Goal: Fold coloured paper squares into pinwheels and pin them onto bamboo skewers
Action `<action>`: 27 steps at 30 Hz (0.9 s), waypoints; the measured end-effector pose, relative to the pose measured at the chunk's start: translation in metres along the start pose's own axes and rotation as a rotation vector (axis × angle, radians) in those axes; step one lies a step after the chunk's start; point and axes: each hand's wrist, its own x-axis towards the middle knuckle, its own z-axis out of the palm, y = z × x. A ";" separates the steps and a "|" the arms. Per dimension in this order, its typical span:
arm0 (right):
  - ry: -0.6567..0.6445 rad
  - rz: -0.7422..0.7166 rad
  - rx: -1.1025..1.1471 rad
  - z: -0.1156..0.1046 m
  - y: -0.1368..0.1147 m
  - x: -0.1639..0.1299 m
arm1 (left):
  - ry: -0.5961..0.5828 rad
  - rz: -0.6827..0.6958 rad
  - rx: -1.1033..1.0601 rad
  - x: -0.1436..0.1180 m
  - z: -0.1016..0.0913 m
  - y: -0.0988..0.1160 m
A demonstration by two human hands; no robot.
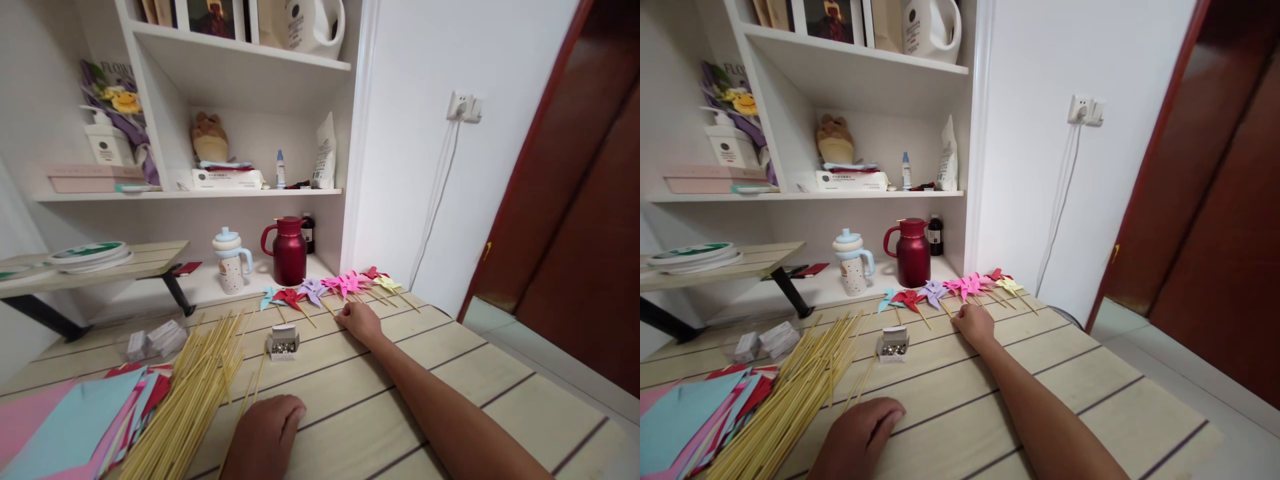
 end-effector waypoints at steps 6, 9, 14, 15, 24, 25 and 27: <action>0.021 -0.019 0.024 -0.005 0.007 0.005 | 0.008 0.008 0.002 -0.001 0.000 0.001; 0.000 -0.022 0.010 -0.006 0.009 0.007 | 0.007 0.003 0.005 -0.001 -0.001 0.004; 0.025 -0.028 -0.039 -0.002 0.001 0.002 | 0.002 0.006 0.002 -0.001 -0.003 0.006; 0.034 -0.036 -0.049 -0.001 -0.002 0.001 | 0.005 0.006 -0.001 -0.001 -0.004 0.006; 0.064 -0.033 -0.077 0.008 -0.016 0.000 | 0.018 0.011 -0.012 -0.002 0.001 0.001; 0.068 -0.025 -0.073 0.008 -0.016 0.001 | 0.020 0.012 -0.011 -0.002 0.001 0.001; 0.075 -0.010 -0.061 0.009 -0.015 0.002 | 0.017 0.013 -0.010 -0.002 0.002 0.001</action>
